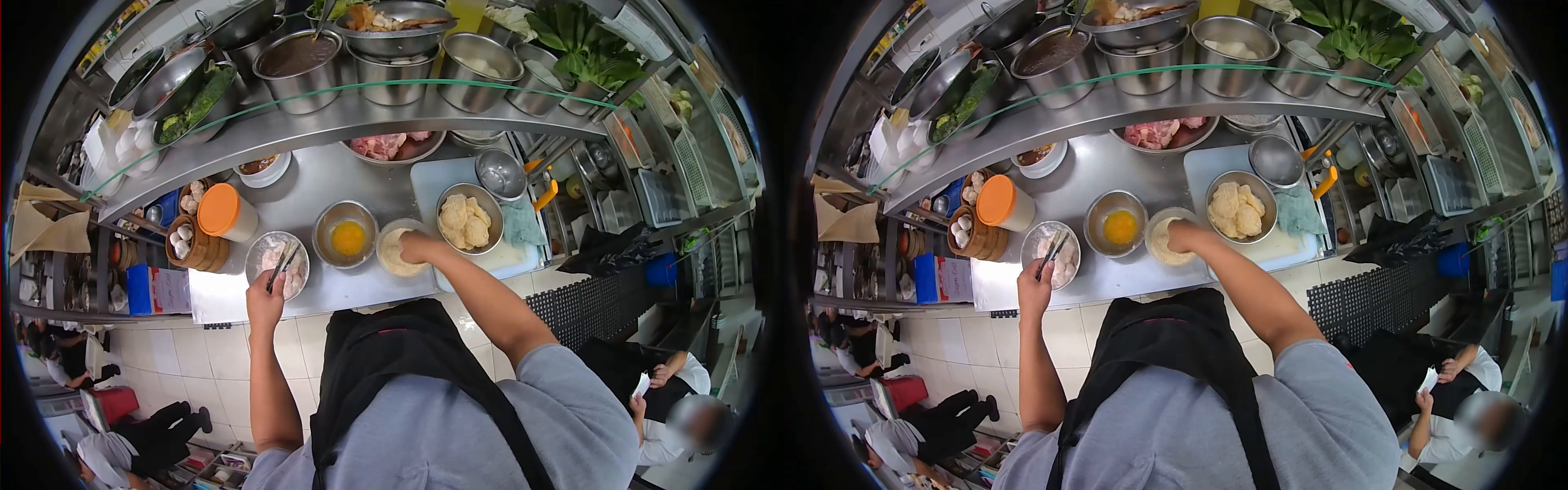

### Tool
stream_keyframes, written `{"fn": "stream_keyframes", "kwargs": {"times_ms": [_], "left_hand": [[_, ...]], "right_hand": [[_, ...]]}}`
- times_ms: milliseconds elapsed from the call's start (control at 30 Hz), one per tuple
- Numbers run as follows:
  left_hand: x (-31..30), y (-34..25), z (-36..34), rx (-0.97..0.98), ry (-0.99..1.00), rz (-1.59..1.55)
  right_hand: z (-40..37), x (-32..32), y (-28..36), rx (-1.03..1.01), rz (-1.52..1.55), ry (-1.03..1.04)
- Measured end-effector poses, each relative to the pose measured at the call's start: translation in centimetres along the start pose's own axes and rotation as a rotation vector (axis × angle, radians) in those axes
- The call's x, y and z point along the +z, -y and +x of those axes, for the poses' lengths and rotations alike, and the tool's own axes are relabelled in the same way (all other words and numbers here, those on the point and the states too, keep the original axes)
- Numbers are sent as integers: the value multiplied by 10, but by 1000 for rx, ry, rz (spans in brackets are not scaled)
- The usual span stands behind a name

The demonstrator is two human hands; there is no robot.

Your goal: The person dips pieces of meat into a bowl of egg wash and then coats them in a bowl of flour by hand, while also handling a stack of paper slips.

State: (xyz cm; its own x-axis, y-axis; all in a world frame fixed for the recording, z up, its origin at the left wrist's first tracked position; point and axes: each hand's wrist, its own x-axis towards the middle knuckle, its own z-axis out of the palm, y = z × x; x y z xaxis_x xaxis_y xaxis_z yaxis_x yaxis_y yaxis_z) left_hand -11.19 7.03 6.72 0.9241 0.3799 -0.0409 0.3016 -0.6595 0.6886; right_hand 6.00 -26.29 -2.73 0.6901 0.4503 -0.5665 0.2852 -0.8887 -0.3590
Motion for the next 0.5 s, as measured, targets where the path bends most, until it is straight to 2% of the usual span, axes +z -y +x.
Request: {"fn": "stream_keyframes", "kwargs": {"times_ms": [67,267,400,500], "left_hand": [[5,1,0,27,-4,4],[9,-8,-2,30,28,-35],[1,-12,2,97,-29,-22],[-6,-14,2,82,-46,9]], "right_hand": [[15,30,-5,1,19,-1],[32,50,-12,-39,35,22],[31,44,-13,-139,-57,-22],[30,53,-6,-103,39,-105]]}}
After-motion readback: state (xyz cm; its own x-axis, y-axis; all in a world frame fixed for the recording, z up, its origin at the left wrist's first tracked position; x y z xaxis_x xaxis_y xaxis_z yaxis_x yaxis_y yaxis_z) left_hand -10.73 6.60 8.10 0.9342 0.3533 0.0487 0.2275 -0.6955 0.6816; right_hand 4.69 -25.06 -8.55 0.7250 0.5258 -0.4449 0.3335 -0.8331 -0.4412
